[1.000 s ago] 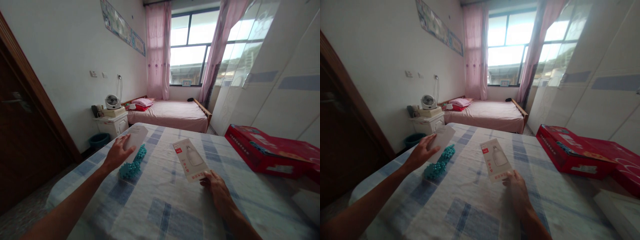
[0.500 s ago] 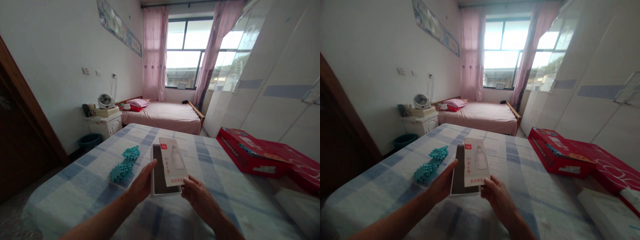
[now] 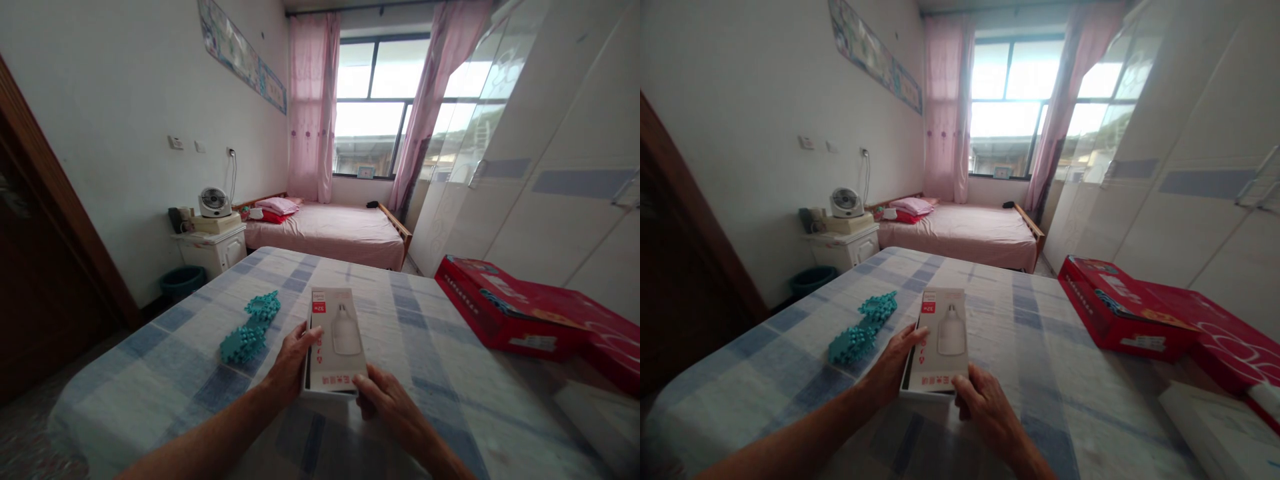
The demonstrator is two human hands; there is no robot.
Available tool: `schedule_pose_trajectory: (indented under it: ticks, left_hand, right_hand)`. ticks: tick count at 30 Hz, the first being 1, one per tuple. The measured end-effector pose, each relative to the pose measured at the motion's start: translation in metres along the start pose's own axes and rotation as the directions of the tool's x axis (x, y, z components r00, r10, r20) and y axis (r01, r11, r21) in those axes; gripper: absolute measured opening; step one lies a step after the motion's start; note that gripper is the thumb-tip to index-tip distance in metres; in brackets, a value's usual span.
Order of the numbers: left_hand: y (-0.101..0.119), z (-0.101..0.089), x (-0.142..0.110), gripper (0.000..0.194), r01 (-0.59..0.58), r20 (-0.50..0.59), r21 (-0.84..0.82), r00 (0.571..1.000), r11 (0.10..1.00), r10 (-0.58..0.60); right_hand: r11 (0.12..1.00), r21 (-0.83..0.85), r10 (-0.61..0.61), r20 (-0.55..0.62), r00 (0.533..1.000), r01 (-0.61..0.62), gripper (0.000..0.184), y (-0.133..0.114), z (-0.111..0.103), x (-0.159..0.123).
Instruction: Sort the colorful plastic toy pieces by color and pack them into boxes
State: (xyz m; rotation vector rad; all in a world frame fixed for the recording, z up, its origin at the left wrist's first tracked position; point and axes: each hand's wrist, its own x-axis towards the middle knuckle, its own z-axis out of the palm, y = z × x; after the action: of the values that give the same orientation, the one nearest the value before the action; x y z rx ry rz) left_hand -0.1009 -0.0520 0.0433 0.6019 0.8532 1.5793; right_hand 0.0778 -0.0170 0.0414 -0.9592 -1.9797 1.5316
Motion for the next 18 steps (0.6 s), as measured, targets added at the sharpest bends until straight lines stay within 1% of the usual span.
schedule_pose_trajectory:
  ticks: [2,4,5,7,10,12,15,18]
  left_hand:
    - [0.001,0.002,-0.001,0.051,-0.008,-0.009,0.015,1.000,1.000,0.008]
    - [0.003,0.005,-0.001,0.051,-0.029,-0.013,0.023,0.999,0.999,0.029]
    - [0.004,0.007,-0.002,0.051,-0.040,-0.012,0.023,0.999,0.999,0.041]
    - [0.004,0.012,-0.003,0.050,-0.053,-0.003,0.017,0.999,0.998,0.053]
    - [0.001,0.021,-0.009,0.046,-0.051,0.045,0.032,0.998,0.998,0.050]
    - [-0.004,0.026,-0.016,0.045,-0.042,0.071,0.069,0.997,0.997,0.037]
    - [-0.011,0.027,-0.021,0.046,-0.029,0.028,0.133,0.999,0.991,0.025]
    - [-0.008,0.018,-0.015,0.048,-0.038,-0.044,0.172,0.998,0.984,0.046]
  right_hand:
    - [0.999,-0.035,-0.028,-0.056,0.998,0.026,0.029,-0.001,0.001,-0.001]
    - [0.997,-0.027,-0.079,-0.110,0.991,0.077,0.028,-0.003,0.002,-0.003]
    - [0.995,0.004,-0.101,-0.120,0.988,0.102,0.030,-0.004,0.003,-0.003]
    - [0.986,0.105,-0.118,-0.104,0.988,0.129,0.037,-0.005,0.005,-0.004]
    - [0.961,0.258,-0.075,-0.106,0.992,0.100,0.046,-0.004,0.005,-0.003]
    - [0.949,0.308,-0.032,-0.137,0.990,0.074,0.050,-0.001,0.004,-0.001]
    - [0.954,0.279,-0.056,-0.192,0.980,0.109,0.053,0.004,0.002,0.003]
    - [0.954,0.257,-0.087,-0.247,0.965,0.151,0.057,0.006,0.005,0.005]
